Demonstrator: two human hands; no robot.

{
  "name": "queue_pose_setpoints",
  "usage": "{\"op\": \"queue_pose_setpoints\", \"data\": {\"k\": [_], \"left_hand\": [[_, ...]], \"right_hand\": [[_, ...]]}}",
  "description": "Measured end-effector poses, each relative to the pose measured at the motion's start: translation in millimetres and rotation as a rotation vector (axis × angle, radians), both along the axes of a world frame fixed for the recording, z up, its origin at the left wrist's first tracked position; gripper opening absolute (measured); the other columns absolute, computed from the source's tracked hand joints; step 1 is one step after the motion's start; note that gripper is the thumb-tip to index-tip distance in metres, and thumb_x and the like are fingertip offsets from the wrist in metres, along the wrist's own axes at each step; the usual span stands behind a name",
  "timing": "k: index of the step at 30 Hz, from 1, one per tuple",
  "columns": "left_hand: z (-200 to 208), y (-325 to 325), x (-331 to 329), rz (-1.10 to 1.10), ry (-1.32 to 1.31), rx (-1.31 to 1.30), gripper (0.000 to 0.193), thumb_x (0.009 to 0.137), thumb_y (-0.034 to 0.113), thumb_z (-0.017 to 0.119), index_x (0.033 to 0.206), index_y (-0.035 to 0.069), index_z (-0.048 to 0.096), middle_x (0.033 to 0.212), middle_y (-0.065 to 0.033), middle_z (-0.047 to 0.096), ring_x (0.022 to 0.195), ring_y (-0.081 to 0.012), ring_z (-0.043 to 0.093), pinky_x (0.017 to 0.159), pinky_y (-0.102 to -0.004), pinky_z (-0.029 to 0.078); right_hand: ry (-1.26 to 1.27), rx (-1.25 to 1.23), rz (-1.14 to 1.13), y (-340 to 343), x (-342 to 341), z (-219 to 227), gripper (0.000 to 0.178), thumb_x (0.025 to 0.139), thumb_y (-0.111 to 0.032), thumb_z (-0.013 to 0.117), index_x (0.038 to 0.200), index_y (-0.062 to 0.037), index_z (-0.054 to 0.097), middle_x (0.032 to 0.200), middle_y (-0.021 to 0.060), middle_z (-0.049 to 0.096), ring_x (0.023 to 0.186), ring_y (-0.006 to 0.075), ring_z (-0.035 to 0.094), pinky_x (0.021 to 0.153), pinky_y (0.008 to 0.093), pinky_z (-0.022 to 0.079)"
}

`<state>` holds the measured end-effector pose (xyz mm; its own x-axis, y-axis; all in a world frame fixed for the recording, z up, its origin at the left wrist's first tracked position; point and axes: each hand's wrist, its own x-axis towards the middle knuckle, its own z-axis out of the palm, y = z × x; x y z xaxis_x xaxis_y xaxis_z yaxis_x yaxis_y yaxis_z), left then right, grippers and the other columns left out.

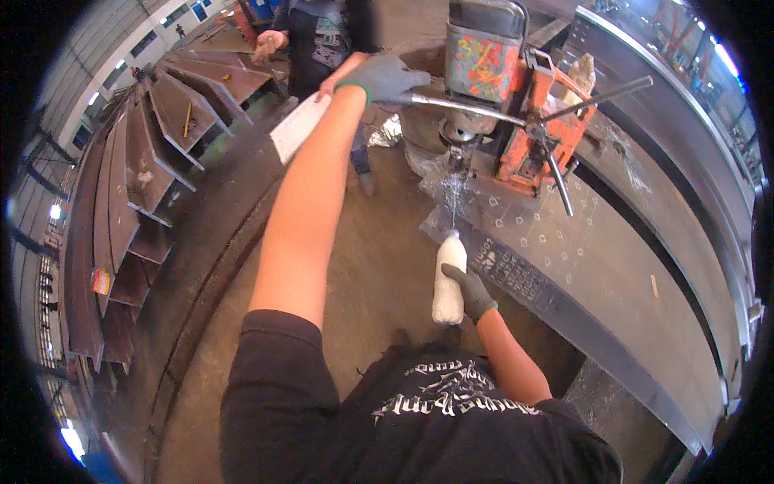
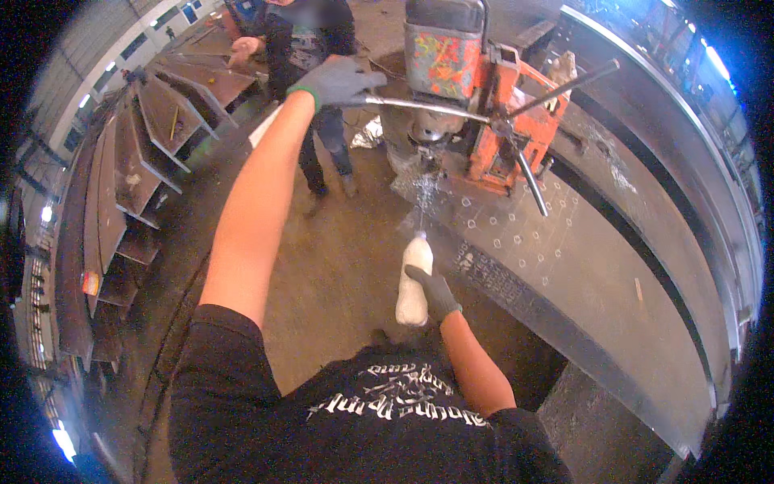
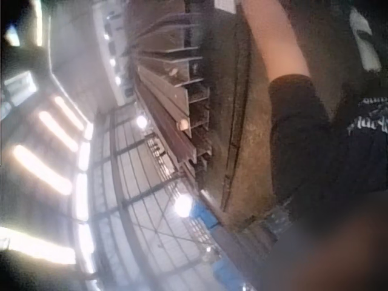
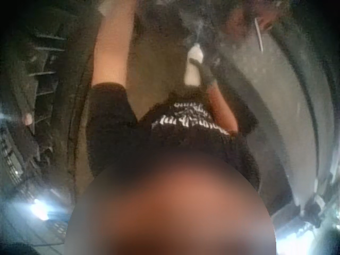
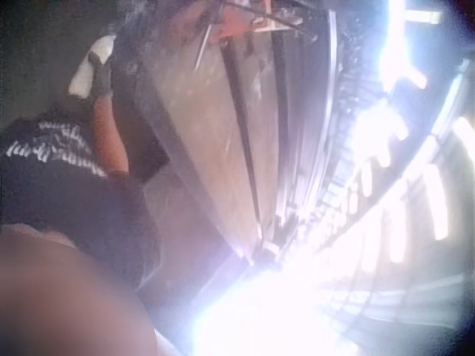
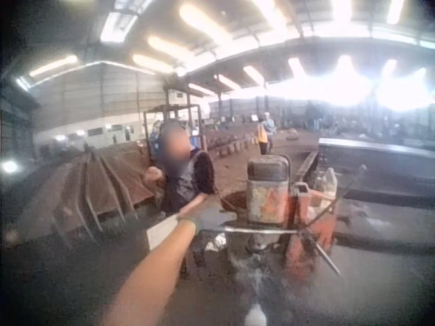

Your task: The person operates a drill press on a large metal sheet, applying liquid from a white bottle to the drilling area. Another worker briefly approaches with a paper, and the person continues drilling while holding the bottle.

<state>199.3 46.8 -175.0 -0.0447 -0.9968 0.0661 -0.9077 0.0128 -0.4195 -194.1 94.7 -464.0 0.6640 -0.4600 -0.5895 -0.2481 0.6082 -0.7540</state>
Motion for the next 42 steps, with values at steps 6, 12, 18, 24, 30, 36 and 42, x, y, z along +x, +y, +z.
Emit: {"op": "queue_pose_setpoints", "data": {"k": [6, 12, 18, 24, 30, 36, 42], "left_hand": [[3, 13, -4, -0.042, 0.077, -0.073, 0.039, 0.099, 0.038, 0.067, 0.137, 0.03, 0.066, 0.103, -0.0172, 0.077, 0.097, -0.0405, 0.077, 0.083, -0.0533, 0.061], [2, 8, -21, 0.356, 0.435, -0.232, 0.07, 0.102, 0.06, 0.048, 0.109, -0.002, 0.08, 0.12, -0.0303, 0.075, 0.109, -0.0445, 0.074, 0.098, -0.0518, 0.056], [-18, 12, -21, 0.296, 0.402, -0.339, 0.076, 0.097, 0.073, 0.051, 0.103, 0.006, 0.086, 0.106, -0.0214, 0.081, 0.099, -0.0388, 0.08, 0.089, -0.0528, 0.06], [3, 25, -37, 0.368, 0.51, -0.213, 0.082, 0.088, 0.079, 0.058, 0.103, 0.004, 0.086, 0.103, -0.0226, 0.081, 0.099, -0.0388, 0.08, 0.089, -0.0506, 0.061], [2, 29, -35, 0.341, 0.558, -0.16, 0.084, 0.095, 0.077, 0.054, 0.104, -0.001, 0.084, 0.107, -0.025, 0.08, 0.1, -0.0407, 0.079, 0.094, -0.0547, 0.058], [9, 33, -42, 0.368, 0.595, -0.16, 0.086, 0.092, 0.079, 0.056, 0.109, -0.001, 0.083, 0.115, -0.0253, 0.079, 0.106, -0.0412, 0.078, 0.096, -0.0541, 0.058], [-4, 23, -32, 0.358, 0.611, -0.19, 0.087, 0.087, 0.081, 0.059, 0.108, 0.0, 0.084, 0.113, -0.0263, 0.079, 0.104, -0.0421, 0.078, 0.092, -0.0535, 0.059]], "right_hand": [[0.016, 0.053, -0.023, 0, -1, -1, 0.057, 0.092, -0.037, 0.085, 0.128, 0.0038, 0.068, 0.102, 0.0133, 0.075, 0.08, 0.0269, 0.075, 0.07, 0.0437, 0.063], [-0.111, 0.085, 0.044, -5, -1, -20, 0.076, 0.092, -0.033, 0.085, 0.152, -0.002, 0.051, 0.119, 0.0152, 0.072, 0.096, 0.03, 0.074, 0.083, 0.0451, 0.063], [-0.079, -0.054, 0.003, -10, 5, -47, 0.063, 0.096, -0.027, 0.08, 0.145, 0.0009, 0.053, 0.108, 0.0166, 0.072, 0.089, 0.0318, 0.075, 0.078, 0.0471, 0.065], [-0.099, -0.074, 0.009, -11, 7, -43, 0.056, 0.097, -0.024, 0.079, 0.142, 0.0007, 0.056, 0.107, 0.0146, 0.073, 0.089, 0.0302, 0.075, 0.079, 0.0465, 0.064], [-0.118, -0.044, -0.007, -4, 10, -44, 0.045, 0.1, -0.023, 0.076, 0.135, -0.0002, 0.059, 0.106, 0.0149, 0.073, 0.087, 0.0312, 0.075, 0.076, 0.0475, 0.064], [-0.061, 0.017, -0.019, -4, 8, -41, 0.046, 0.1, -0.024, 0.076, 0.135, 0.0, 0.059, 0.105, 0.0157, 0.073, 0.087, 0.0316, 0.074, 0.077, 0.0475, 0.064], [-0.019, 0.022, 0.04, -7, 7, -36, 0.069, 0.094, -0.031, 0.083, 0.15, -0.0018, 0.054, 0.122, 0.0139, 0.071, 0.102, 0.0293, 0.072, 0.087, 0.0463, 0.063]]}}
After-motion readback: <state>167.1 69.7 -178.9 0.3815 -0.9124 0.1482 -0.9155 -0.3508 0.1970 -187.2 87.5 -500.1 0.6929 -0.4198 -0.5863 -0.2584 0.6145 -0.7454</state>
